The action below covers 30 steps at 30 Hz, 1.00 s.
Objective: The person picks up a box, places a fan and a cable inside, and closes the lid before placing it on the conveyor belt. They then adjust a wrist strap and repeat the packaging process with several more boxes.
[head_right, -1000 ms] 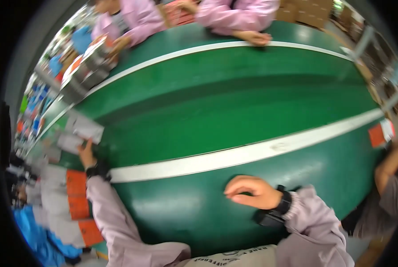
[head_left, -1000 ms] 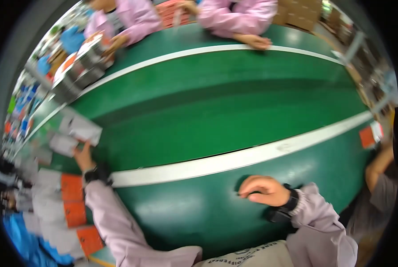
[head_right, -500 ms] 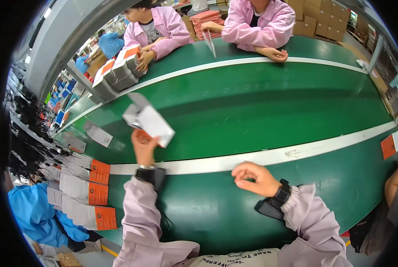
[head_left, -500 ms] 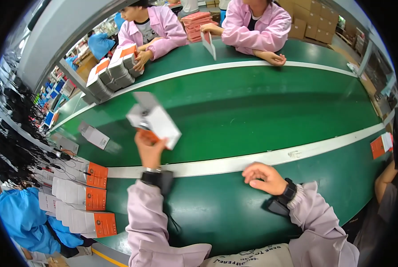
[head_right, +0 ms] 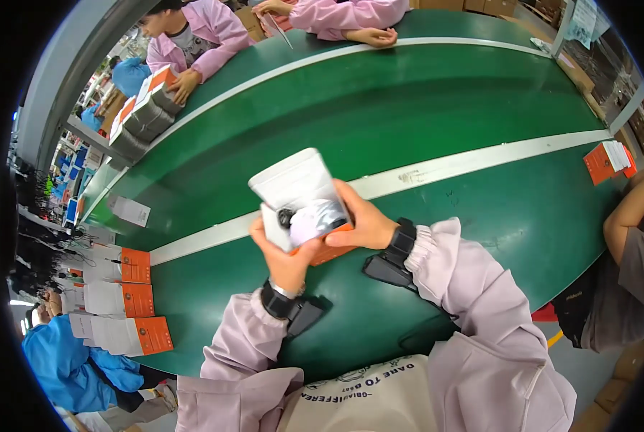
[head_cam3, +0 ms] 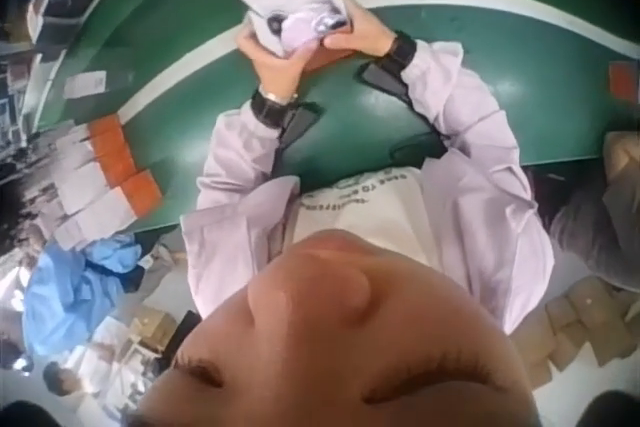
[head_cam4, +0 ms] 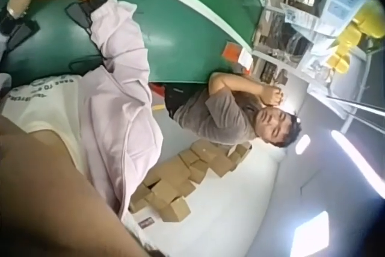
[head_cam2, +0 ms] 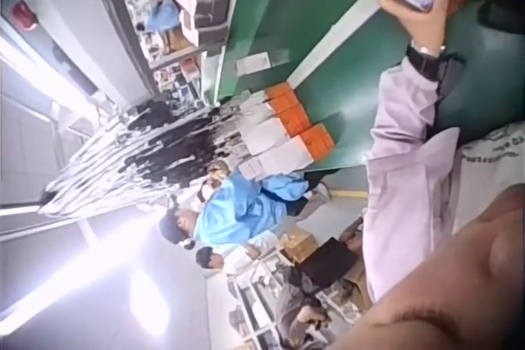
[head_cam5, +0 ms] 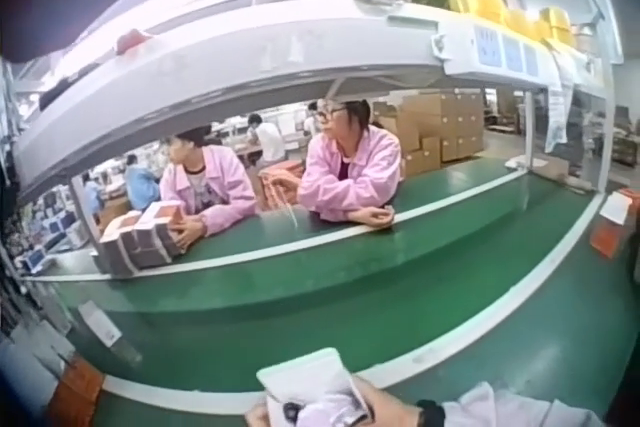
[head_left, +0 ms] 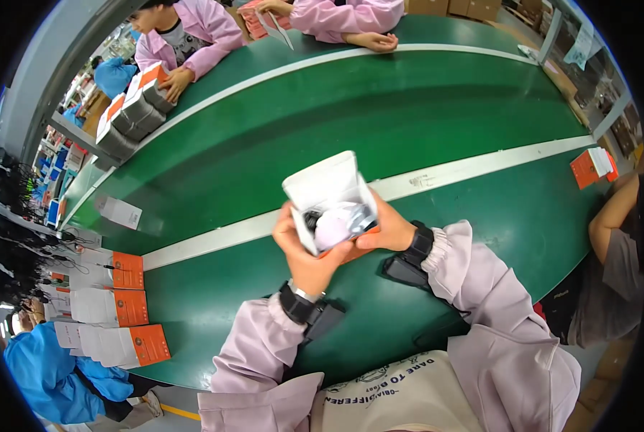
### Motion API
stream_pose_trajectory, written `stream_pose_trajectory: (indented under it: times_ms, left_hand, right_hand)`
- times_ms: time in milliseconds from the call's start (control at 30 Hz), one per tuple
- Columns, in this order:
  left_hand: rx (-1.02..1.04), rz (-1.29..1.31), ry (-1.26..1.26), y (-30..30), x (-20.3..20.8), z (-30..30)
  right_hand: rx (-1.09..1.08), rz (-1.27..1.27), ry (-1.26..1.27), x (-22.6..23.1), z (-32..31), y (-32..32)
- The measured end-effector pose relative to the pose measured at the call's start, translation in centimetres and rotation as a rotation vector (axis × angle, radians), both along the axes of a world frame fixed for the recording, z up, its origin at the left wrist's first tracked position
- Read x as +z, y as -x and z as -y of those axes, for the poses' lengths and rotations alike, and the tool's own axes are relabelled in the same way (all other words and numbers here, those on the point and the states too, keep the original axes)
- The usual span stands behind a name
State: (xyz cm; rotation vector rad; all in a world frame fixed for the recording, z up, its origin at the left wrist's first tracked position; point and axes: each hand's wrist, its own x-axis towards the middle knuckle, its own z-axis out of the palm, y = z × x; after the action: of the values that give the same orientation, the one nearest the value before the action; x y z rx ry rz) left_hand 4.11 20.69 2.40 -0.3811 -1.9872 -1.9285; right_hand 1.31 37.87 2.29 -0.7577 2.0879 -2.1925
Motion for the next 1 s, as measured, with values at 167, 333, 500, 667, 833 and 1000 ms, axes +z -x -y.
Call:
stream_pose_trajectory:
  times_ms: [167,333,500,667,833,1000]
  left_hand:
    - [0.045,-0.09,-0.052,-0.8,1.2,-0.4]
    - [-0.107,-0.25,0.015,-0.1,1.2,0.1]
    - [-0.114,-0.307,0.105,0.1,1.7,0.3]
    - [-0.098,-0.408,0.118,0.6,0.5,1.0]
    - [-0.186,-0.361,-0.091,0.8,1.5,0.5]
    - [-0.196,-0.386,-0.04,0.7,1.4,0.6]
  right_hand:
    - [-0.109,-0.092,0.194,-0.3,1.0,-1.0]
    - [-0.246,-0.16,0.303,-0.1,2.0,-2.3]
    - [-0.194,-0.381,-0.161,1.7,0.7,-2.2]
    - [-0.183,-0.426,0.144,0.6,2.0,-1.4]
    - [-0.116,-0.49,0.231,1.1,1.3,-1.3]
    - [-0.158,-0.499,0.084,1.8,1.2,-2.1]
